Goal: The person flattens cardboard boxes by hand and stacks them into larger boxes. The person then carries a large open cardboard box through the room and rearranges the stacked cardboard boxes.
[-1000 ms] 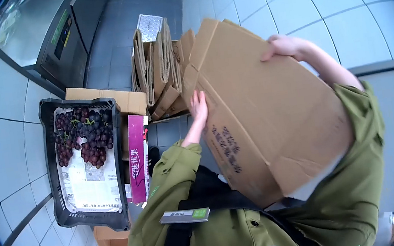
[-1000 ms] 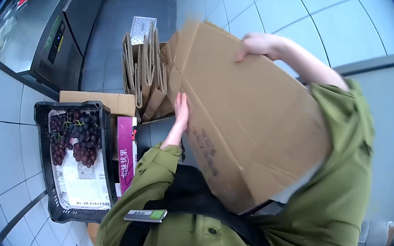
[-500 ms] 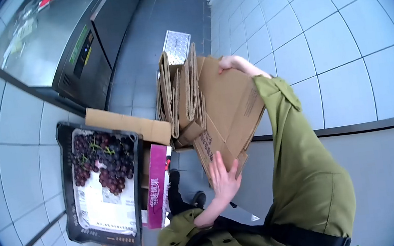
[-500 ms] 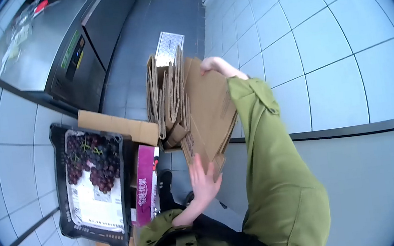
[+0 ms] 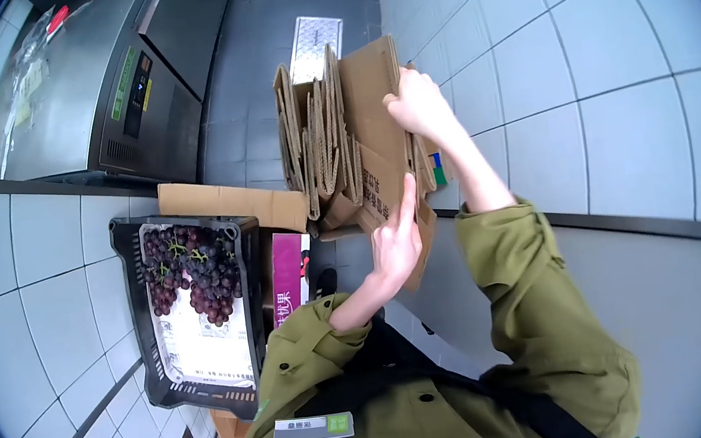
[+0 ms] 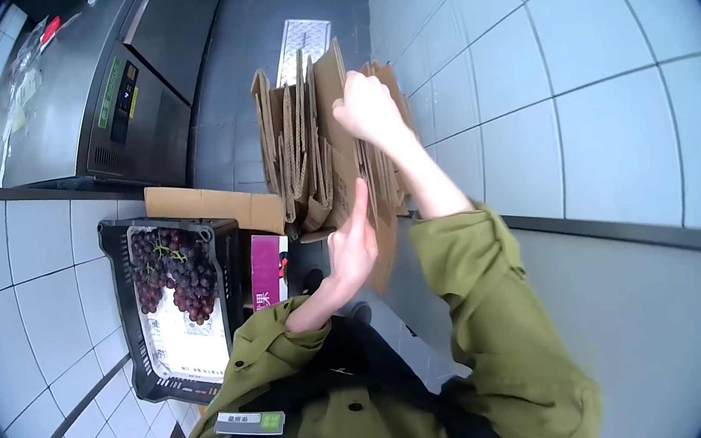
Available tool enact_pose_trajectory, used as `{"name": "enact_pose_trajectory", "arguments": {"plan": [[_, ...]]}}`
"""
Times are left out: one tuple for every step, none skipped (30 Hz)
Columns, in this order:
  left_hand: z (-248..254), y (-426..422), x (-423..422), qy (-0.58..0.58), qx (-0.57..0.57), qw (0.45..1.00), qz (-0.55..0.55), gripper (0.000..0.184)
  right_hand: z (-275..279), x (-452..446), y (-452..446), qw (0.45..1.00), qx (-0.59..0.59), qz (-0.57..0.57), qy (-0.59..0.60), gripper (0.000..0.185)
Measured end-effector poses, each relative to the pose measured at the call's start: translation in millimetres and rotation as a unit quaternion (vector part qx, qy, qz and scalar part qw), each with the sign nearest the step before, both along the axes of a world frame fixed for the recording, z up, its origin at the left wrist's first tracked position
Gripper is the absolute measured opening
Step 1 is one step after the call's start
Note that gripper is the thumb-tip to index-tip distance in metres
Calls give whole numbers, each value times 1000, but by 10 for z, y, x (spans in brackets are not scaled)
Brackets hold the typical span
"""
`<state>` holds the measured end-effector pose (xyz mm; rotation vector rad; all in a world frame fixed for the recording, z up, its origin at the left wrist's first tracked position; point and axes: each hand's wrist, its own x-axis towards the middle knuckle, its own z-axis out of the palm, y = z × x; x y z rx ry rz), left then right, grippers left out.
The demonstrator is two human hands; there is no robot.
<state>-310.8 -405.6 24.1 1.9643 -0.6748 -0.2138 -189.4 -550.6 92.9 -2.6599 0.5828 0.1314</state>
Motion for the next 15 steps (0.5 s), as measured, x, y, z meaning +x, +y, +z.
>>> {"name": "enact_pose_trajectory", "arguments": {"plan": [[32,33,19,0,2,1000,-1,77,109,52,-25,998,41,7,45,32],[55,58,39,4,3,1000,0,76,176,107,-49,992,82,15,94,26],[63,17,81,1,-14,1000,8,75,134,138,-100,987,153,1,47,22],[48,-44,156,-2,-18,1000,4,77,127,259,-130,985,161,0,53,22],[30,-165,292,3,-18,1000,6,77,107,445,-187,988,124,-25,84,21],[-32,-281,440,7,-18,1000,1,77,19,616,-249,988,88,-55,112,21],[-165,-398,595,15,1,1000,-2,76,-242,726,-316,998,-30,-36,50,20],[-298,-502,689,24,18,1000,-5,75,-514,730,-354,988,-151,-15,-8,20],[-489,-571,726,27,-10,1000,6,72,-627,680,-349,986,-167,-1,9,18],[-650,-644,765,3,-25,1000,19,70,-714,660,-395,985,-173,7,10,20],[-752,-711,757,-12,-39,999,31,69,-750,704,-481,983,-183,-26,-2,21],[-752,-714,703,-19,-49,998,38,67,-798,683,-555,980,-189,-63,-5,23],[-751,-731,683,4,-46,998,47,63,-791,658,-677,986,-156,-65,-1,27],[-690,-714,657,32,-30,997,61,56,-708,632,-739,988,-134,-60,41,32],[-708,-684,605,39,-31,996,74,53,-642,553,-757,994,-79,-56,53,40]]}}
